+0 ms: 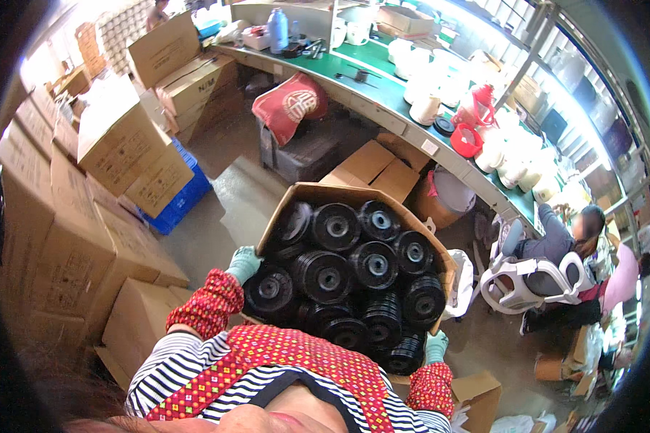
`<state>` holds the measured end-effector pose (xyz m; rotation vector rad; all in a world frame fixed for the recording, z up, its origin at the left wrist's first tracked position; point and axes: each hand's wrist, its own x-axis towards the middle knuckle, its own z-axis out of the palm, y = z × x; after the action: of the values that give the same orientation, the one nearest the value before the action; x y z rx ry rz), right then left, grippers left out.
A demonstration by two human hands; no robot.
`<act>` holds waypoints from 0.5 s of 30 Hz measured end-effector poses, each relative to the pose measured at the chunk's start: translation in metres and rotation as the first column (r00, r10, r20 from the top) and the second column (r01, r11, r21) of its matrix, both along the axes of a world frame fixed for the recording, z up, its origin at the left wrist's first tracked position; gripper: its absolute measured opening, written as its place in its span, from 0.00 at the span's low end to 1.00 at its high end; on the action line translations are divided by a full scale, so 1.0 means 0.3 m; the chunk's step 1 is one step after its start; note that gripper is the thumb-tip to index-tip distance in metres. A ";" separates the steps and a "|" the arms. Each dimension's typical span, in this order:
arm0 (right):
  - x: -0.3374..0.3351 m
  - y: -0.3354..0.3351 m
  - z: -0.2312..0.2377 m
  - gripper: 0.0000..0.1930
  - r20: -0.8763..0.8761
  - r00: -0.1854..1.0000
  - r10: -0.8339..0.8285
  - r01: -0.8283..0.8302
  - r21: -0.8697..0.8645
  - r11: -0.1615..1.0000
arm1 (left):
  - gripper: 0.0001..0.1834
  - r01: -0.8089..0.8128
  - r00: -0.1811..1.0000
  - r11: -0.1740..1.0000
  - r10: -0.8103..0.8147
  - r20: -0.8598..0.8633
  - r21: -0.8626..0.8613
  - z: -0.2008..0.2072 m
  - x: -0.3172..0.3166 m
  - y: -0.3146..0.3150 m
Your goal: The person assembles white plastic kettles on a conveyor belt by inserting black circular components into the kettle openings and securing black lids. The person handles each kettle one at a time, places the assembled units into a cardboard box, and continues the process along the line.
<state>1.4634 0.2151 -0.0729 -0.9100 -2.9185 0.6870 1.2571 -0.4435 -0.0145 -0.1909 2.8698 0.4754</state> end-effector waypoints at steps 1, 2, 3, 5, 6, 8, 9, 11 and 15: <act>-0.054 -0.037 0.007 0.18 0.000 1.000 0.003 -0.003 0.025 1.000 | 0.21 -0.024 1.000 0.999 0.024 0.004 -0.022 -0.011 -0.018 -0.026; -0.097 -0.064 0.022 0.18 0.002 1.000 0.013 -0.013 0.050 0.999 | 0.20 -0.056 0.998 0.998 0.057 0.008 -0.042 -0.015 -0.027 -0.046; -0.117 -0.089 0.028 0.18 0.015 1.000 0.012 -0.013 0.079 0.997 | 0.21 -0.044 0.997 0.997 0.049 0.063 -0.065 -0.018 -0.054 -0.066; -0.170 -0.105 -0.002 0.18 0.034 0.999 0.017 -0.021 0.122 0.992 | 0.23 -0.029 0.994 0.999 0.032 0.105 -0.026 -0.083 -0.107 -0.122; -0.213 -0.145 -0.007 0.18 0.038 0.999 0.013 -0.018 0.141 0.990 | 0.23 -0.009 0.994 0.999 0.013 0.108 -0.036 -0.112 -0.147 -0.152; -0.277 -0.220 -0.018 0.18 0.024 1.000 -0.020 0.018 0.069 0.997 | 0.25 0.011 0.995 0.997 -0.003 0.104 -0.075 -0.206 -0.244 -0.232; -0.273 -0.261 -0.020 0.19 0.049 0.998 -0.039 0.031 0.149 0.988 | 0.27 0.035 0.984 0.997 -0.022 0.177 -0.070 -0.210 -0.303 -0.255; -0.298 -0.378 -0.011 0.20 0.097 0.988 -0.118 0.097 0.192 0.977 | 0.27 0.133 0.986 0.989 -0.126 0.111 -0.057 -0.270 -0.472 -0.332; -0.268 -0.692 0.003 0.22 0.084 0.948 -0.307 0.285 0.211 0.935 | 0.23 0.301 0.937 0.954 -0.295 0.187 -0.001 -0.144 -0.862 -0.407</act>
<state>1.3830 0.0077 -0.0720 -1.3656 -2.7840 0.3301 0.9984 -0.5657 -0.0576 0.1861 2.6591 0.3365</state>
